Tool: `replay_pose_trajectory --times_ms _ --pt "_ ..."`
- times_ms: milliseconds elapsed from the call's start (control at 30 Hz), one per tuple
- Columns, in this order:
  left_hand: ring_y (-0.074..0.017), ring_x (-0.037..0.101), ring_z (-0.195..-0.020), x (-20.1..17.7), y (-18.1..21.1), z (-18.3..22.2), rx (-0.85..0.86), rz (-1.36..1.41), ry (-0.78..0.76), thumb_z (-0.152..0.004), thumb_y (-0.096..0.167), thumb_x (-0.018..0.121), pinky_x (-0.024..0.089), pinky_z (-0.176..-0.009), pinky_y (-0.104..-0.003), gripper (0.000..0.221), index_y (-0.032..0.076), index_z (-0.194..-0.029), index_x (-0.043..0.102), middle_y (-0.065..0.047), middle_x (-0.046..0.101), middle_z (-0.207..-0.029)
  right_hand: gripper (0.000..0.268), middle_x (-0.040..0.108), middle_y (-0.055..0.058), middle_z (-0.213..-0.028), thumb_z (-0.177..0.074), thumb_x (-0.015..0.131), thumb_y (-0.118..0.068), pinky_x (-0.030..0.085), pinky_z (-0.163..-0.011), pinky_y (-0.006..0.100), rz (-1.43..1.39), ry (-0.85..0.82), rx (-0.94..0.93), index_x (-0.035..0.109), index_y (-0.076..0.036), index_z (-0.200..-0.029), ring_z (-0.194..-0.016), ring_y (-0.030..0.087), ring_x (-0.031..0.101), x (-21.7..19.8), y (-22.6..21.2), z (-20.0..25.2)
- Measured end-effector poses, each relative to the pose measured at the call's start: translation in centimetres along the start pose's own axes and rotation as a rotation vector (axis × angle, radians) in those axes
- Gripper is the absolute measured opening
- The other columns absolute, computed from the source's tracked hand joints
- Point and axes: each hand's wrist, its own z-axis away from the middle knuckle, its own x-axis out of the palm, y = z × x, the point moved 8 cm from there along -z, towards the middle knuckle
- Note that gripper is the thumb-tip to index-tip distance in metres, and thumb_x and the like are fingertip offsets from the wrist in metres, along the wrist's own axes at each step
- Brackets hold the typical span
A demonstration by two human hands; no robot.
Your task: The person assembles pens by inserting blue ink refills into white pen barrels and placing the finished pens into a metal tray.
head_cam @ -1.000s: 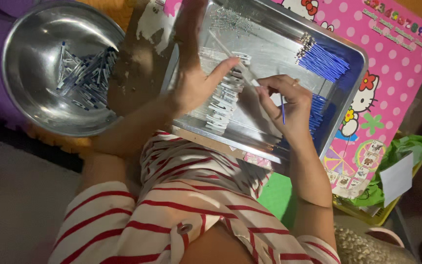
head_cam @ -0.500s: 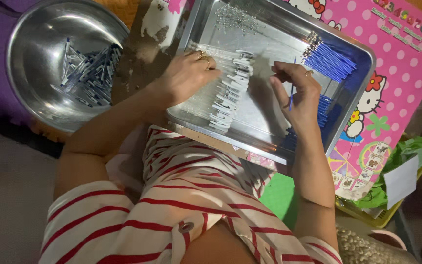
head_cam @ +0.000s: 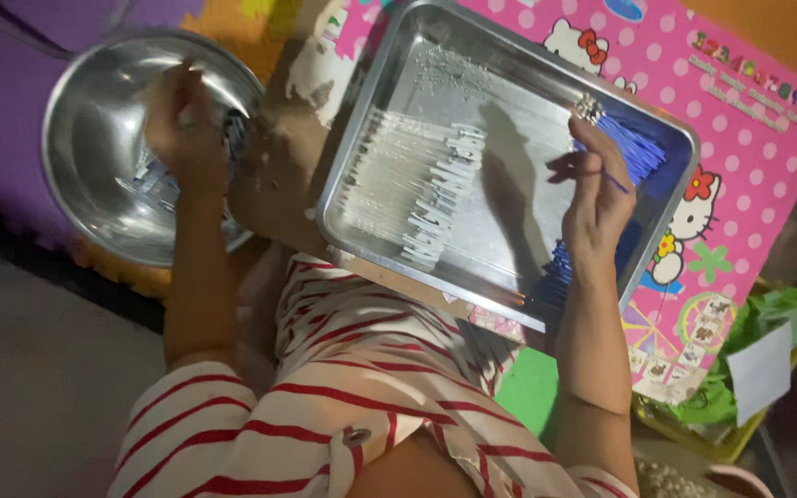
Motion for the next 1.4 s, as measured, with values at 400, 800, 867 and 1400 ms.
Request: replay_pose_trajectory --times_ms 400,800,867,1400 --pt "-0.0607 0.039 -0.146 8.5 -20.1 24.4 -1.191 -0.138 -0.623 -0.101 0.052 0.066 0.037 -0.117 -0.074 0.093 0.019 -0.169 0.012 -0.042 0.025 -0.163 0.04 0.066 0.026 -0.114 -0.12 0.045 -0.023 0.06 -0.07 0.039 0.081 -0.006 -0.035 0.072 0.006 -0.116 -0.079 0.028 0.065 0.2 1.4 -0.1" --pt "-0.0496 0.073 -0.103 7.3 -21.3 22.6 -1.22 -0.366 -0.559 -0.096 0.036 0.065 0.058 -0.085 -0.06 0.048 -0.007 -0.112 0.077 -0.036 0.067 -0.107 0.035 0.068 0.026 -0.111 -0.12 0.047 -0.016 0.061 -0.073 0.042 0.097 -0.05 0.003 0.072 0.006 -0.115 -0.081 0.031 0.068 0.6 1.0 0.0" --pt "-0.0534 0.07 -0.101 8.3 -22.3 23.1 -1.193 -0.358 -0.578 -0.093 0.045 0.067 0.057 -0.082 -0.067 0.055 -0.006 -0.112 0.078 -0.036 0.064 -0.107 0.034 0.069 0.024 -0.112 -0.119 0.048 -0.018 0.061 -0.075 0.041 0.103 -0.055 0.014 0.072 0.005 -0.115 -0.083 0.03 0.068 0.7 0.9 -0.1" --pt "-0.041 0.078 -0.084 -4.1 -16.6 16.9 -0.974 -0.513 -0.172 -0.099 0.021 0.068 0.063 -0.075 -0.058 0.019 0.005 -0.096 0.079 -0.018 0.076 -0.083 0.033 0.07 0.024 -0.109 -0.119 0.046 -0.014 0.061 -0.072 0.042 0.137 -0.078 -0.018 0.073 0.005 -0.115 -0.08 0.031 0.069 0.7 0.2 -0.2"
